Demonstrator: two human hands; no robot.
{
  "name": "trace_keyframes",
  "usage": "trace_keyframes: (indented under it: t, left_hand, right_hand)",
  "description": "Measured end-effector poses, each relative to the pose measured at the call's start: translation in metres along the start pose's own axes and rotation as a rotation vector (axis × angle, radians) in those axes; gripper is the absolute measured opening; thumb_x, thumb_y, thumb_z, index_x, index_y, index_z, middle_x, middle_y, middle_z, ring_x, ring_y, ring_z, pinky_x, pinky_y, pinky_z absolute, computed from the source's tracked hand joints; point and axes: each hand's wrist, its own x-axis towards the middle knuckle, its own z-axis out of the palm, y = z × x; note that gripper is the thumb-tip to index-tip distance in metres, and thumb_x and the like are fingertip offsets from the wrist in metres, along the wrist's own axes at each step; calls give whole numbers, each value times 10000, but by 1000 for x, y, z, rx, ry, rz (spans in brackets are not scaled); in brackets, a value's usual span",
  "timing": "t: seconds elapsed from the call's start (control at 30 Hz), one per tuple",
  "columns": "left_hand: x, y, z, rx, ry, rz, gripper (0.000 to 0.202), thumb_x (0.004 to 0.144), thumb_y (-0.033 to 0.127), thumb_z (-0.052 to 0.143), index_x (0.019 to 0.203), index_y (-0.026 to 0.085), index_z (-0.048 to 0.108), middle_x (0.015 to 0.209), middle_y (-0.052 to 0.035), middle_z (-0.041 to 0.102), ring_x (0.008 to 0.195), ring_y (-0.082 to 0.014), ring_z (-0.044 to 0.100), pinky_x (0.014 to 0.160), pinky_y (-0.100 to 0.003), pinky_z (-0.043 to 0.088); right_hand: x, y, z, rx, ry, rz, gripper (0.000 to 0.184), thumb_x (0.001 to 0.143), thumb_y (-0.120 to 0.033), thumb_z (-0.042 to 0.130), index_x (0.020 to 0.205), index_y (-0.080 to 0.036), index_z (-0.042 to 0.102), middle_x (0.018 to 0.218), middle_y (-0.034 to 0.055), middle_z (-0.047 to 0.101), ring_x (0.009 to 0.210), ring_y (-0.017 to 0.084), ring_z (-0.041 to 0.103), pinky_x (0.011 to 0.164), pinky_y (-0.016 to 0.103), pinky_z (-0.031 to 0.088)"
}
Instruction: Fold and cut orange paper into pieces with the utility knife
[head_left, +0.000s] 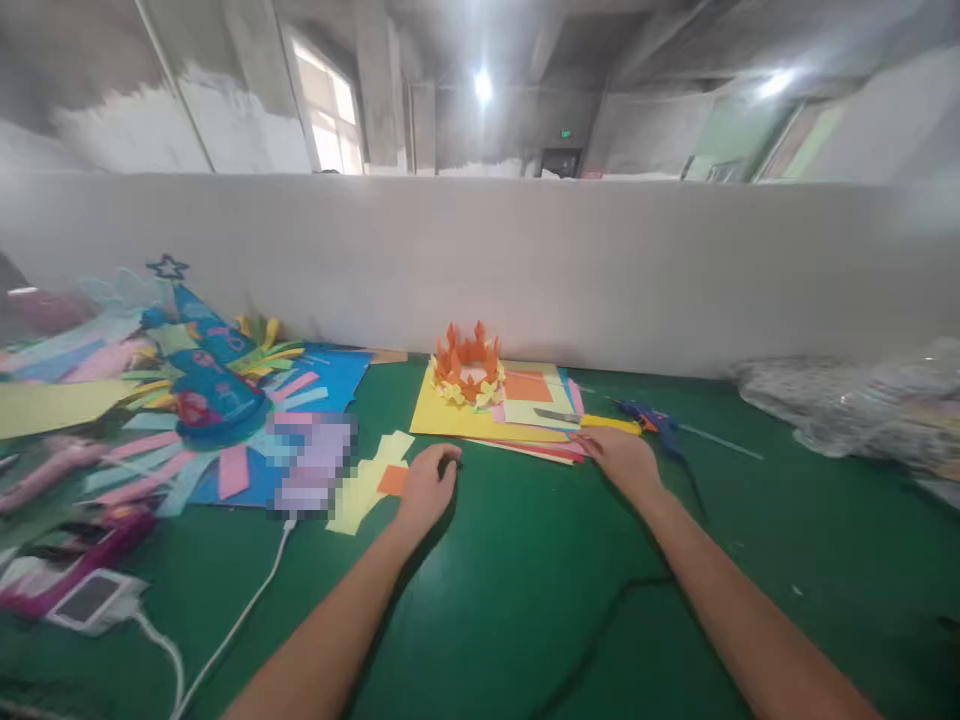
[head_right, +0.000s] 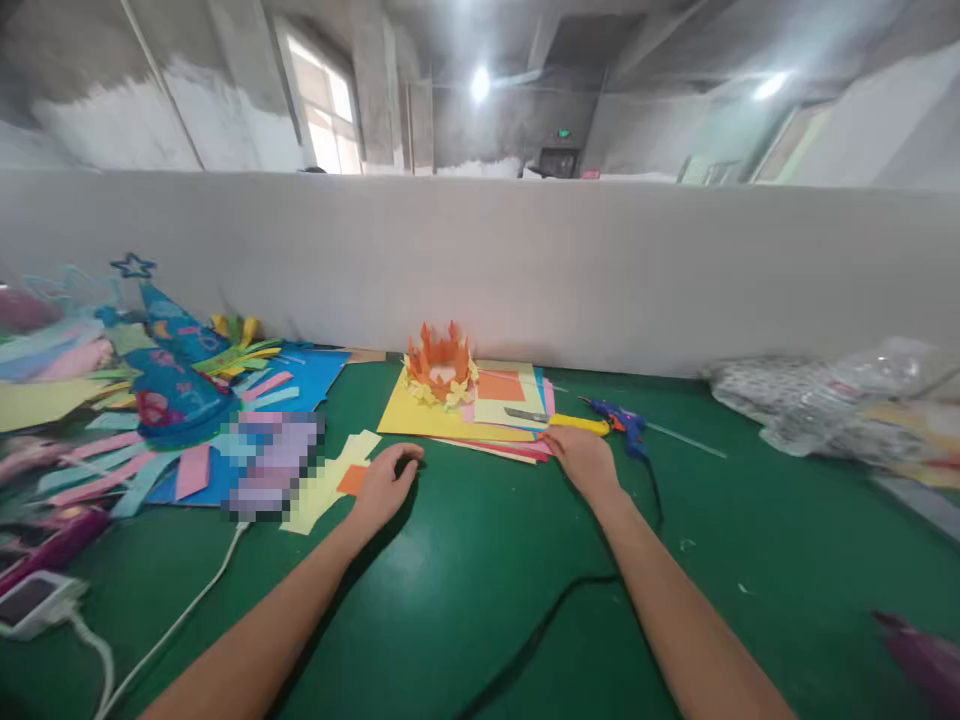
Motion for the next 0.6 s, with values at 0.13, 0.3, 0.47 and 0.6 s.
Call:
trace_keyframes:
  t: [0.13,0.3,0.47,0.6]
  left_hand:
    - [-1,4,0,2,-13,22,172,829,136,481,923,175,619,957,-71,672,937,-225,600,886,-416,454]
    - [-2,8,0,-47,-24,55,178,830,173,515,949,205,643,1052,-70,651,1037,-242,566,960,-437,404]
    - [0,4,1,-179,33,10,225,833,206,537,1038,207,627,1201,-93,562,1143,-236,513,1026,-429,361]
    - [4,-4,4,-346,92,-80,240,842,240,541,1070,193,599,1236,-115,515,1074,-214,561,969,-397,424]
  right_hand:
    - [5,-7,0,32,5,-8,283,851,-343,464,823,-201,708,879,63,724,807,210,642,673,271,424]
    - [17,-19,-1,136,112,58,252,843,-347,461,815,-196,661,810,44,692,707,184,612,615,262,416]
    - [32,-30,-6,270,316,130,279,815,-407,483,763,-171,622,764,60,635,657,172,566,628,285,443]
    - [42,-39,-16,389,457,145,301,821,-442,491,798,-169,617,846,63,640,758,172,581,681,286,465]
